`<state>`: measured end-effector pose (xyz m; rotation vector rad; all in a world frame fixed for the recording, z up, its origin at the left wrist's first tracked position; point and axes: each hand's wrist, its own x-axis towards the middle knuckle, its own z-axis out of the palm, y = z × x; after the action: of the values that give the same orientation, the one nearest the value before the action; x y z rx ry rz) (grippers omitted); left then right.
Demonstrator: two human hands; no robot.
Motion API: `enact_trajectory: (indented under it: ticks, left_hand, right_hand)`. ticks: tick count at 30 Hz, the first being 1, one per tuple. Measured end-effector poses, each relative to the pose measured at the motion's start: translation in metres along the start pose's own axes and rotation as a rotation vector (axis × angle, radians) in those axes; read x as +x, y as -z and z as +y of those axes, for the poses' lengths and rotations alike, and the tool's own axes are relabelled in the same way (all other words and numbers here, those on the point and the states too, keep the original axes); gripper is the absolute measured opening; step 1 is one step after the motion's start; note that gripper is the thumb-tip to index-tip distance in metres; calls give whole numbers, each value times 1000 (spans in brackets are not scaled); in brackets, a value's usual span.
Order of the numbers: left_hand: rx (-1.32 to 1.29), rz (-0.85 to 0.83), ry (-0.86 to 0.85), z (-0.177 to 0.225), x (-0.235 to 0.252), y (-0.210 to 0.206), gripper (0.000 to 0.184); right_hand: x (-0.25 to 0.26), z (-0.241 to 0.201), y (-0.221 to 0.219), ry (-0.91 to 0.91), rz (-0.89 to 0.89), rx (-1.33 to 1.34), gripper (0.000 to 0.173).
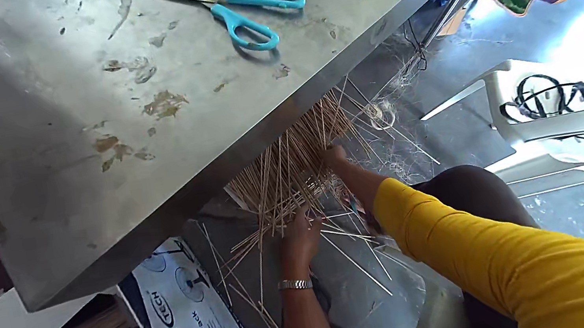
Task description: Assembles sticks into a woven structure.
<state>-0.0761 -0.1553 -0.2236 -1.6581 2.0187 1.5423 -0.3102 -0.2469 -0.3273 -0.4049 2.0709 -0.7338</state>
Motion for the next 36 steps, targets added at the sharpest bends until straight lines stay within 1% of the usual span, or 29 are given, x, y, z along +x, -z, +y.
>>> enact_trajectory:
  ticks: [2,4,6,10,13,14,16,18,20,22,24,26,27,29,32,34,35,36]
  left_hand:
    - [-23,17,2,-2,-2,1,54]
    - [-21,21,3,-2,-6,2,54]
    - [-22,11,5,-1,-8,3,54]
    - [-37,-9,10,-2,-10,3,52]
    - [-25,-3,31,-3,-11,4,49]
    - [-20,-12,42,-4,-11,4,49]
    - [-9,-17,51,-7,-9,6,49]
    - [-32,0,43,-10,-8,8,47]
    - [-61,24,44,-14,-8,10,46]
    - [-80,43,56,-17,-8,11,46]
    - [-101,62,64,-22,-10,11,46]
    - [-98,60,77,-25,-12,10,47]
    - [-94,48,84,-25,-13,8,47]
    - [-97,-2,87,-23,-12,-1,48]
    - [-213,-165,20,-10,-13,-26,56]
    - [-275,-255,-43,0,-14,-43,76]
    - [-299,-265,-64,6,-14,-49,84]
    - [-331,-264,-71,13,-15,-54,88]
  right_hand:
    - [8,12,6,31,-77,198,38]
    - [6,23,14,44,-161,392,38]
    - [-1,31,24,51,-214,465,43]
    - [-2,43,36,103,-233,458,37]
    - [-17,39,50,46,-232,473,33]
    - [-23,41,56,27,-261,477,32]
    - [-21,47,63,2,-270,516,29]
    - [-29,50,73,-79,-277,489,33]
    - [-30,62,79,-108,-271,473,34]
    - [-49,76,84,-72,-271,457,32]
    - [-74,92,86,-29,-332,440,32]
    - [-99,105,87,-51,-392,443,34]
    - [-109,108,85,-48,-398,450,33]
    - [-126,109,77,9,-403,472,24]
    - [-147,102,65,90,-425,425,22]
    - [-157,97,55,148,-415,356,22]
    - [-162,96,51,179,-412,320,23]
    - [-166,96,47,201,-414,304,22]
